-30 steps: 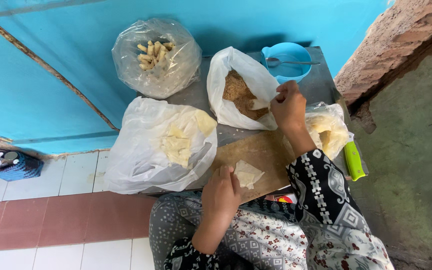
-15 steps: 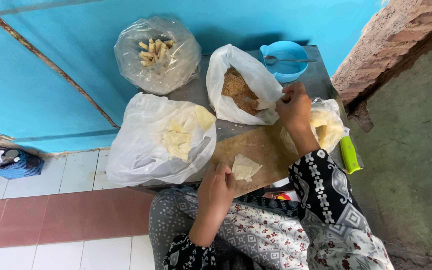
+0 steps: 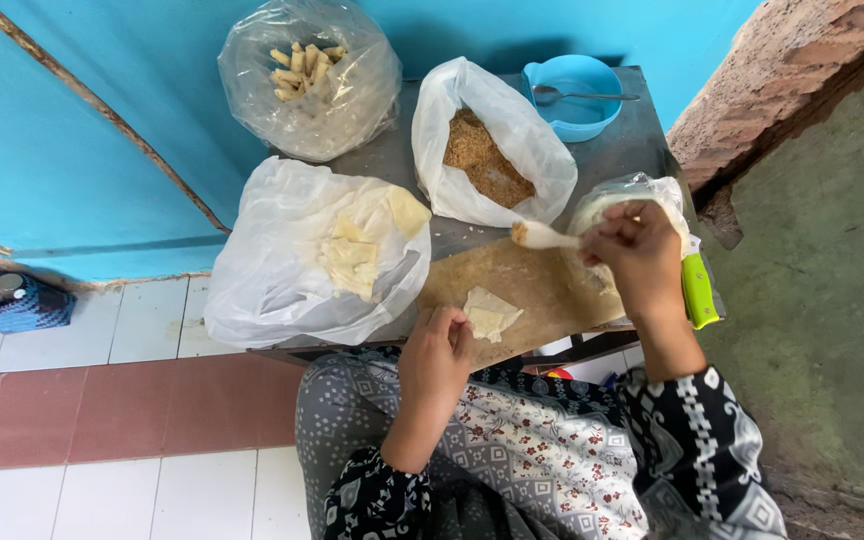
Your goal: The person sits at a small table and wraps pieces of dough in thin pastry wrappers, folding them by hand on a cutting board. They take filling from a plastic bag with a spoon, place it on a wrapper, fold the wrapper around the filling, and set the wrapped piece aside with other finished pieces.
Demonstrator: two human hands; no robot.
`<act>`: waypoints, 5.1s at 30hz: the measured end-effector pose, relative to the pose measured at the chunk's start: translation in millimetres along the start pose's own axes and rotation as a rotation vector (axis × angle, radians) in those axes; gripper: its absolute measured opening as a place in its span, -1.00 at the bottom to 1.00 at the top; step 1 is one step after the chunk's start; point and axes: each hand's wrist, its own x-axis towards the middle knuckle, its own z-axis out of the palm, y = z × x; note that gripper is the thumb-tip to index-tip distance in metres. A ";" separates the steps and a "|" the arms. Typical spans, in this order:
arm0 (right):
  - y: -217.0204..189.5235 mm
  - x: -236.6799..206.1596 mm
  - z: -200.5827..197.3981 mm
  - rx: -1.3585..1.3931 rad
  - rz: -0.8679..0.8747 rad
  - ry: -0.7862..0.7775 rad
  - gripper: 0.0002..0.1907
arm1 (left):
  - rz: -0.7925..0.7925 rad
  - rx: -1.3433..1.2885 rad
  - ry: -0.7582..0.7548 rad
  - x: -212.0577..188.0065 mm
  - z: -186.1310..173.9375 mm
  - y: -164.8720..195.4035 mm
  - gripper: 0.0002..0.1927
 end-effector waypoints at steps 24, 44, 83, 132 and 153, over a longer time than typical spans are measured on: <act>-50.7 -114.8 35.7 -0.950 -0.945 -0.477 -0.57 | 0.094 -0.140 0.131 -11.6 13.5 -9.9 -0.91; -39.6 -48.8 80.9 -0.881 -0.332 -0.158 -0.54 | 0.104 -0.162 -0.020 -2.7 8.1 -5.0 -0.81; -3.6 -56.0 88.5 -0.541 -0.093 -0.446 -0.52 | 0.294 -0.034 -0.062 1.6 -2.4 -2.3 -0.79; -10.7 -76.4 39.1 -0.840 -0.928 -0.664 -0.22 | 0.435 0.069 -0.263 6.6 -13.9 -19.0 -0.70; 36.6 -80.2 53.5 -0.718 -0.696 -0.326 -0.48 | 0.623 0.303 -0.139 3.2 -6.3 -15.0 -0.74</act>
